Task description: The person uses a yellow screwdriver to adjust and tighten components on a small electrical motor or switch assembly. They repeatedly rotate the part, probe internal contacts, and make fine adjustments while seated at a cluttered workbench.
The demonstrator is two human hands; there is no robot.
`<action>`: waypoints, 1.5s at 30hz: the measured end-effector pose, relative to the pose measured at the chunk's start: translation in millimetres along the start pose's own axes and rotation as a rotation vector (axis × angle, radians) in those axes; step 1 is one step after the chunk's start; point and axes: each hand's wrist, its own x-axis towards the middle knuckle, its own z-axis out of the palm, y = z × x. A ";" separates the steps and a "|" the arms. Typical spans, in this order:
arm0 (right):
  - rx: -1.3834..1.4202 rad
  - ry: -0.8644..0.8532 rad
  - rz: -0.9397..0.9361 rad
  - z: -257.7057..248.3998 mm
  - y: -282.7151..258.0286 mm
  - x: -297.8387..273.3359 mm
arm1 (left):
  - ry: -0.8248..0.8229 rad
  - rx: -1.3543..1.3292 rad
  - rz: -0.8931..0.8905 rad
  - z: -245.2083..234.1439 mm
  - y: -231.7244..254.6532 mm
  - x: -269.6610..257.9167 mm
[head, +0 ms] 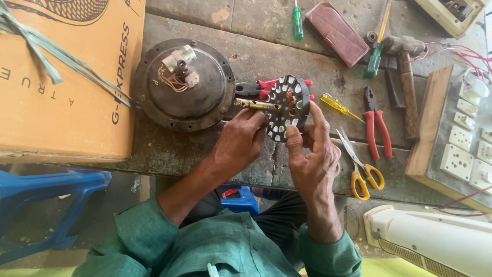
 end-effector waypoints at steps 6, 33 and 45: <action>-0.027 0.009 -0.005 0.9 -1.3 1.0 | 0.143 -0.055 0.008 1.5 8.2 -12.9; 0.053 -0.039 -0.113 7.1 -9.4 3.5 | -0.607 0.368 0.081 -36.6 -42.2 114.5; 0.014 -0.006 -0.124 4.6 -6.9 1.5 | -0.456 0.362 0.031 -75.5 -3.3 101.5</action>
